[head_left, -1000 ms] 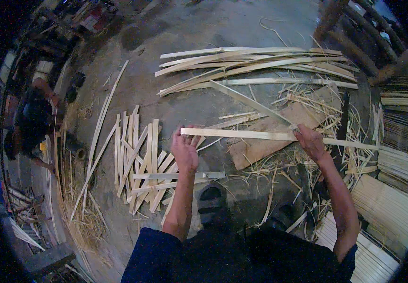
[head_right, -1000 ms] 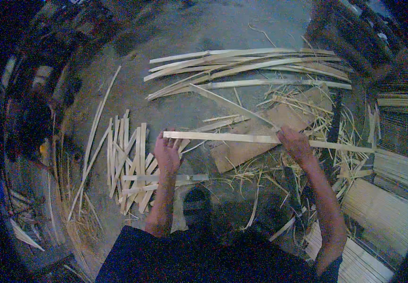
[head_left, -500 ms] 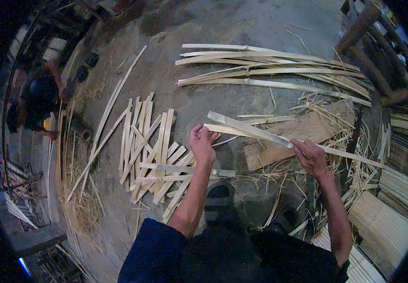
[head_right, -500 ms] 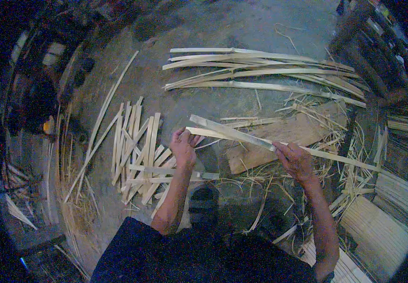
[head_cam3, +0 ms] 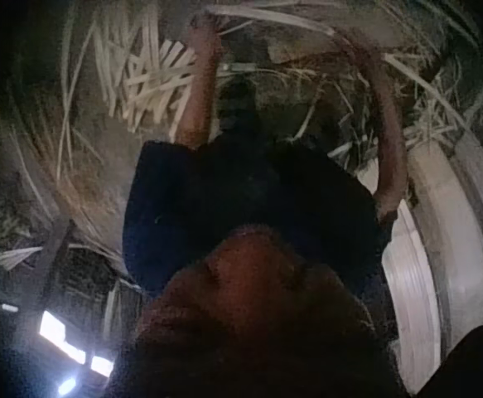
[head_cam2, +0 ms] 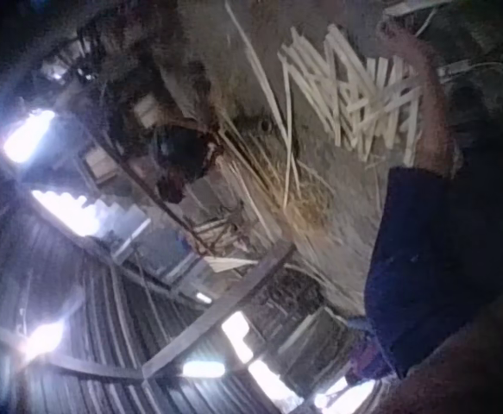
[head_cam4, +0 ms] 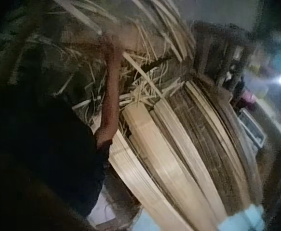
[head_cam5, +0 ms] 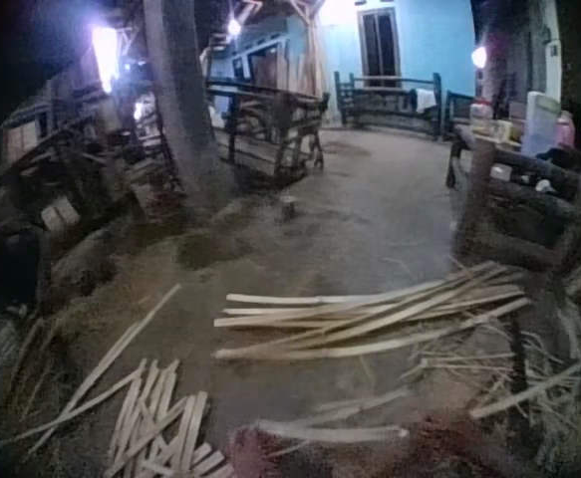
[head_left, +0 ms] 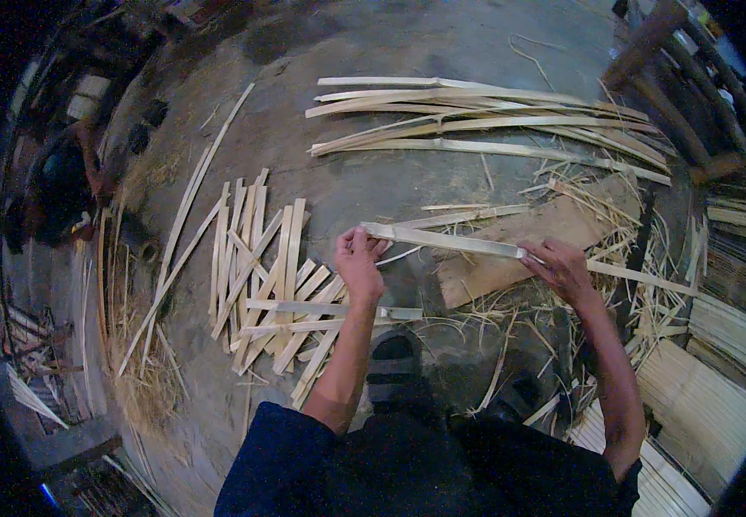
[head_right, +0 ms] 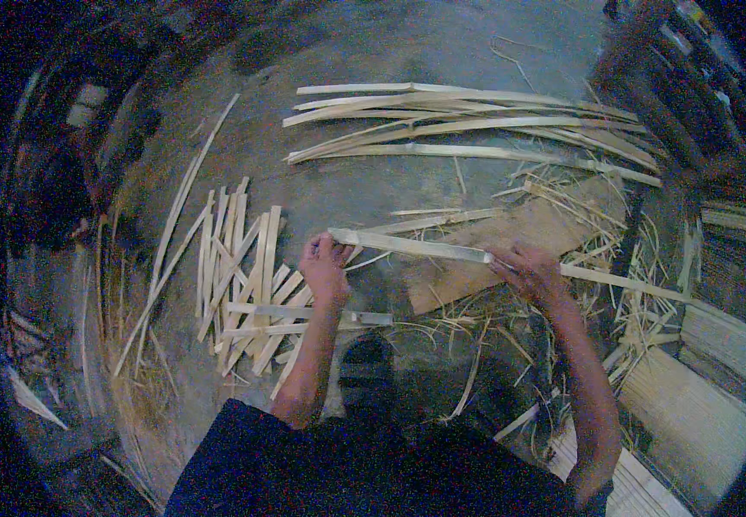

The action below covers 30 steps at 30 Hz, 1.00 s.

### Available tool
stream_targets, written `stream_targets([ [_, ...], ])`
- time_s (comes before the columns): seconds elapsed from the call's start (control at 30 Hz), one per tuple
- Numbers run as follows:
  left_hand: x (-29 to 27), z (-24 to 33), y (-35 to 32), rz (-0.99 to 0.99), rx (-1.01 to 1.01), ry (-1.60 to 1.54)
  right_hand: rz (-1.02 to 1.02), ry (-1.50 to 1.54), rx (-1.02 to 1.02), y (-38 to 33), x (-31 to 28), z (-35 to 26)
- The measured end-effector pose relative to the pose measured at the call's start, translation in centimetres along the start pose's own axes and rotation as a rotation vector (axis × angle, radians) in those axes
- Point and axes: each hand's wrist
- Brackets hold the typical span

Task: The person sits on the floor and uses a knife to split long bamboo strips into thinner pieces. They repeatedly pick up strips, split them, and place the resulting pieces on the floor.

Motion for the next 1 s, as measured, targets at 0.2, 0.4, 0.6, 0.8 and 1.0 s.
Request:
stream_targets([
  [0.2, -1.0, -1.3, 1.1, 0.077, 0.051, 0.198, 0.325, -0.133, -0.141, -0.7, 1.9, 2.3],
  [0.4, -1.6, -1.0, 1.0, 0.014, 0.04, 0.139, 0.504, 0.143, 0.717, -8.2, 3.8, 4.4],
  [0.6, -4.2, -2.2, 3.3, -0.114, 0.094, 0.224, 0.687, 1.191, 1.175, -7.5, 5.3, 1.7],
  [0.8, -2.3, -1.0, 1.7, -0.075, 0.068, 0.192, 0.942, 1.367, 0.979, -5.8, 7.0, 1.7],
  [1.0, -5.3, -0.4, 2.3, -0.02, 0.081, 0.302, 0.972, 1.261, 0.829, -4.1, 4.0, -1.9],
])
Point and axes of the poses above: each hand's wrist, its own y-axis towards the middle knuckle, its own x-axis out of the palm, z = x × y, and after that the axes turned 6 degrees about -x, right-handed
